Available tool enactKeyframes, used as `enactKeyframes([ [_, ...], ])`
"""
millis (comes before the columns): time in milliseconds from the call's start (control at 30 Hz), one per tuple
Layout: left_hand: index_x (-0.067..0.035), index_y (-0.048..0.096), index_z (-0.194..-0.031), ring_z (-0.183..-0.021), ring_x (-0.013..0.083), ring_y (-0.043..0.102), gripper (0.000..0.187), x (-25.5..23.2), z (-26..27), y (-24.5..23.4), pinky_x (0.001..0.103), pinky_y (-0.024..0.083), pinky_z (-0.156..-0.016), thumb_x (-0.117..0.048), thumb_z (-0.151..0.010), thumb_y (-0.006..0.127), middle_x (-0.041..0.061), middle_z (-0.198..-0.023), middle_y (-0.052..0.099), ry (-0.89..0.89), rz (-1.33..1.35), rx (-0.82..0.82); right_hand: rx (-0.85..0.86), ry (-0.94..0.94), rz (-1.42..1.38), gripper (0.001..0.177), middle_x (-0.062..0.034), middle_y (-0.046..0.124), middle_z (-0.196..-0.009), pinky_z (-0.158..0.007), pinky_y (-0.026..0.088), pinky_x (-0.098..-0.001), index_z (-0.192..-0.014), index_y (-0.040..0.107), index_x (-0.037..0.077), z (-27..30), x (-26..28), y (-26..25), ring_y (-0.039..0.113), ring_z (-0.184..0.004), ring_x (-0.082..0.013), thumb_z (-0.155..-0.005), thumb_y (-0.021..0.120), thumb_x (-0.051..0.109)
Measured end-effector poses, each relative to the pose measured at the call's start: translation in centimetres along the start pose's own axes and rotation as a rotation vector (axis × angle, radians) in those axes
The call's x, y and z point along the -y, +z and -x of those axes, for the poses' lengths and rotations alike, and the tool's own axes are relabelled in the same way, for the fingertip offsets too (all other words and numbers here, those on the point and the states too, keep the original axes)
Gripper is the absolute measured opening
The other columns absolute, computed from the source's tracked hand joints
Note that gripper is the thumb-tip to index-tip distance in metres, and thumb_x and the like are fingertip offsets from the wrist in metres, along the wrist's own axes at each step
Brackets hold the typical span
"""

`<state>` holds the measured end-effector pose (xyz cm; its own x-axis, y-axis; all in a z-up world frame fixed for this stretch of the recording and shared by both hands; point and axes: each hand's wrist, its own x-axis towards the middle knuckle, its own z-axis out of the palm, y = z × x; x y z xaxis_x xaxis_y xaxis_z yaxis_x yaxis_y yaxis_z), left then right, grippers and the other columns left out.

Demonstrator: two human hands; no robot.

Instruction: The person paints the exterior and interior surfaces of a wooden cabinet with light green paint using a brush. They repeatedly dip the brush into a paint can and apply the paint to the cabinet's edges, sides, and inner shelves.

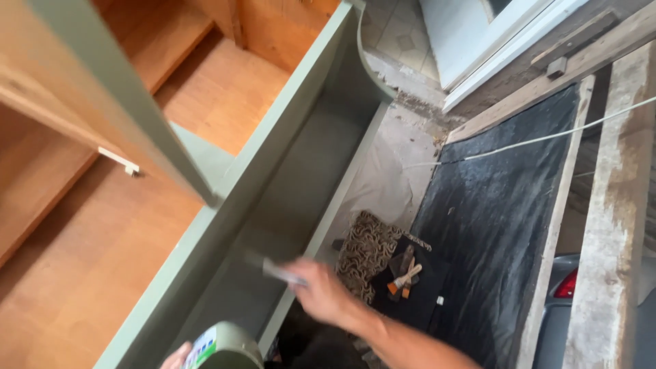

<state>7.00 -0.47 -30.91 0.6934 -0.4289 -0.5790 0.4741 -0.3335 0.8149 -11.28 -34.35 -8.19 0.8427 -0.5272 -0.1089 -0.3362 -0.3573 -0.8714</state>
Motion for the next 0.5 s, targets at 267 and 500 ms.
enactKeyframes([
  [267,-0.007,0.060,-0.135,-0.140,0.0300,0.057,0.057,-18.0,13.1,2.8,0.042,0.040,-0.121,-0.035,-0.086,0.059,0.017,-0.145,0.061,0.733,-0.353,0.186,-0.658,0.347,-0.231,0.035,-0.0045,0.070,-0.086,-0.050,0.045,-0.0271,-0.130,0.067,0.012,-12.0,-8.4,-9.5,0.058,-0.063,-0.0118,-0.096,0.060,0.017],
  [500,-0.003,0.056,-0.136,-0.144,0.0311,0.053,0.055,-20.4,19.8,1.8,0.041,0.038,-0.122,-0.028,-0.088,0.057,0.020,-0.147,0.058,0.695,-0.317,0.089,-0.412,0.077,-0.307,0.011,-0.0005,0.063,-0.073,-0.062,0.053,-0.0338,-0.078,0.062,0.014,-1.0,4.8,8.7,0.059,-0.067,-0.0165,-0.087,0.058,0.008],
])
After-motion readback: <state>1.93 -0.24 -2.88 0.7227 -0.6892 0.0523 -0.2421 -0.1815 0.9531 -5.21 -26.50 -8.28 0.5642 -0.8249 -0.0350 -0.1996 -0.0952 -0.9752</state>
